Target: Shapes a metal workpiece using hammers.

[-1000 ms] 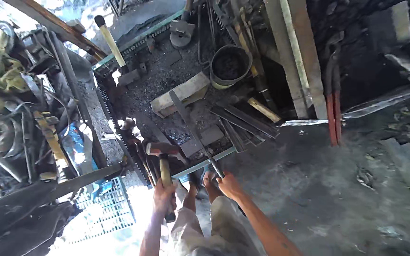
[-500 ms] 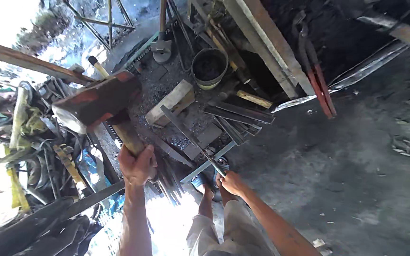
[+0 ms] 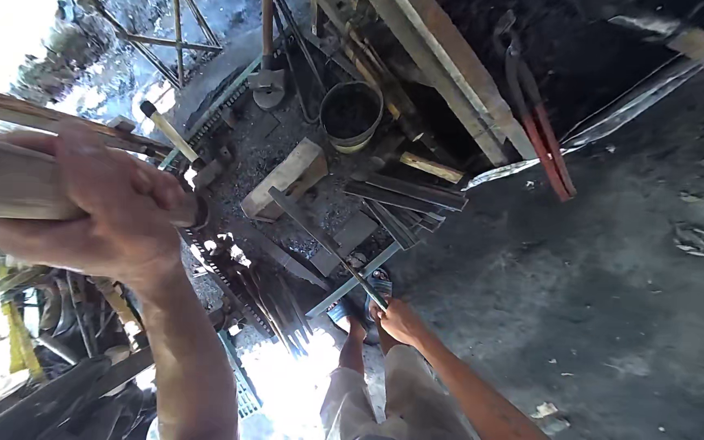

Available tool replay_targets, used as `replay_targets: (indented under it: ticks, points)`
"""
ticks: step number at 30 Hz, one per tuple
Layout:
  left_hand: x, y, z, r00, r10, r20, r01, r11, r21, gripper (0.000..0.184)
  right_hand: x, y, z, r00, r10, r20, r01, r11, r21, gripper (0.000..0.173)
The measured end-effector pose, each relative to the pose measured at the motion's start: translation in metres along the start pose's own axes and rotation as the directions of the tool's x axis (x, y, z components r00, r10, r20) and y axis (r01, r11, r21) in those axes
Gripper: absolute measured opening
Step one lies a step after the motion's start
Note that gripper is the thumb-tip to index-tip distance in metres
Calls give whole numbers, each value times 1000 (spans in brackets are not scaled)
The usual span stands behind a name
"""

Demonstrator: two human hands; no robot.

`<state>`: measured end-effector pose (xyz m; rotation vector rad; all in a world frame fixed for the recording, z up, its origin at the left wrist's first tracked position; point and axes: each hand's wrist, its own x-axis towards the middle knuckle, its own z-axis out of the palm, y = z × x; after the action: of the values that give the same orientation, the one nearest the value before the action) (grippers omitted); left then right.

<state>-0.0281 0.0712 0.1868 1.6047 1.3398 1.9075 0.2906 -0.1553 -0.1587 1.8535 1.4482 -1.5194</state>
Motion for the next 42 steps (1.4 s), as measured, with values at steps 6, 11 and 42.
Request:
replay_targets:
  ticks: [6, 11, 42]
  points:
    - [-199, -194, -26, 507, -862, 15, 589, 359, 724, 38, 9, 6, 9, 999, -20, -31, 20, 1000, 14, 32]
    - [-138, -156, -25, 572, -815, 90, 679, 533, 506, 34, 7, -8, 0, 998, 2, -57, -1, 1000, 18, 37]
    - [-50, -48, -12, 982, -127, 137, 126, 992, 16, 17, 13, -42, -10, 999, 23, -25, -22, 1000, 15, 38]
